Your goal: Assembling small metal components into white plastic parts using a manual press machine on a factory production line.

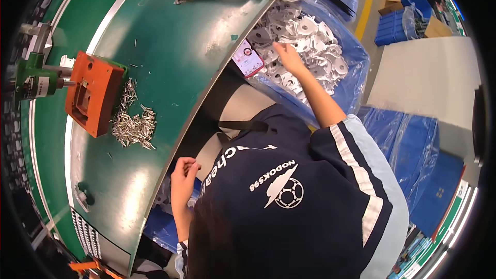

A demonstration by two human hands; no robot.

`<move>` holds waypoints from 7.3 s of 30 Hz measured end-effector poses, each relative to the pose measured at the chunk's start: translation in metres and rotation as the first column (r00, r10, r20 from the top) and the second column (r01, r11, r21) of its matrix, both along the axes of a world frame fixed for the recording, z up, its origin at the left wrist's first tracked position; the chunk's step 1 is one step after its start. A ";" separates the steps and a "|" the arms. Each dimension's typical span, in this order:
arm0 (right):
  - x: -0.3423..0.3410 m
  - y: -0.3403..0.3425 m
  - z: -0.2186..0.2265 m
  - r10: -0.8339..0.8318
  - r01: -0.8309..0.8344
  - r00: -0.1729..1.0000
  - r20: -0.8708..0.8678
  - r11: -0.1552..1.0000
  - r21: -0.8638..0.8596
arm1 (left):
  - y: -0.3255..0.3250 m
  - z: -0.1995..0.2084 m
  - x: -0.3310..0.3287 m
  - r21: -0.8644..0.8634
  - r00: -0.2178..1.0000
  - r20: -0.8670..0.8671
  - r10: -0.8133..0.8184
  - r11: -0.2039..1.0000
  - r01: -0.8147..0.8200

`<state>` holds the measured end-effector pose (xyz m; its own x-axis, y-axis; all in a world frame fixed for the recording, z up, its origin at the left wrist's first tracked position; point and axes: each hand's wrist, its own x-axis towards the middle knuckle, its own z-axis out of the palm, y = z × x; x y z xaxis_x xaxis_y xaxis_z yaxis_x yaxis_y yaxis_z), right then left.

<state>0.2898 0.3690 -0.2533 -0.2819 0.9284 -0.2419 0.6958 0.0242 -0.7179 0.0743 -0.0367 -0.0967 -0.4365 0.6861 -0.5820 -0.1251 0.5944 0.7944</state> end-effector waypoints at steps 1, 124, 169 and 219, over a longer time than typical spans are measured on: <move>0.009 -0.001 0.015 -0.027 0.027 0.999 -0.022 0.999 -0.017 | 0.005 -0.001 0.001 0.009 0.999 0.020 -0.042 0.999 0.042; 0.285 0.062 -0.139 -0.935 0.138 0.245 -0.257 0.296 -0.945 | 0.444 -0.217 0.127 -0.451 0.981 0.179 -0.073 0.880 0.148; 0.287 0.055 -0.140 -0.820 -0.266 0.323 -0.472 0.399 -0.877 | 0.442 -0.183 0.156 -0.333 0.939 0.303 -0.165 0.904 0.266; 0.228 0.071 -0.143 -0.890 0.423 0.388 -0.237 0.401 -0.813 | 0.415 -0.286 0.174 -0.216 0.999 -0.025 -0.043 0.976 0.037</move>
<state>0.5181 0.4396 -0.3964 0.0849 0.5712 -0.8164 -0.3075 -0.7643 -0.5668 0.2486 0.3784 -0.3825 -0.4304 0.5634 -0.7052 -0.0759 0.7559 0.6502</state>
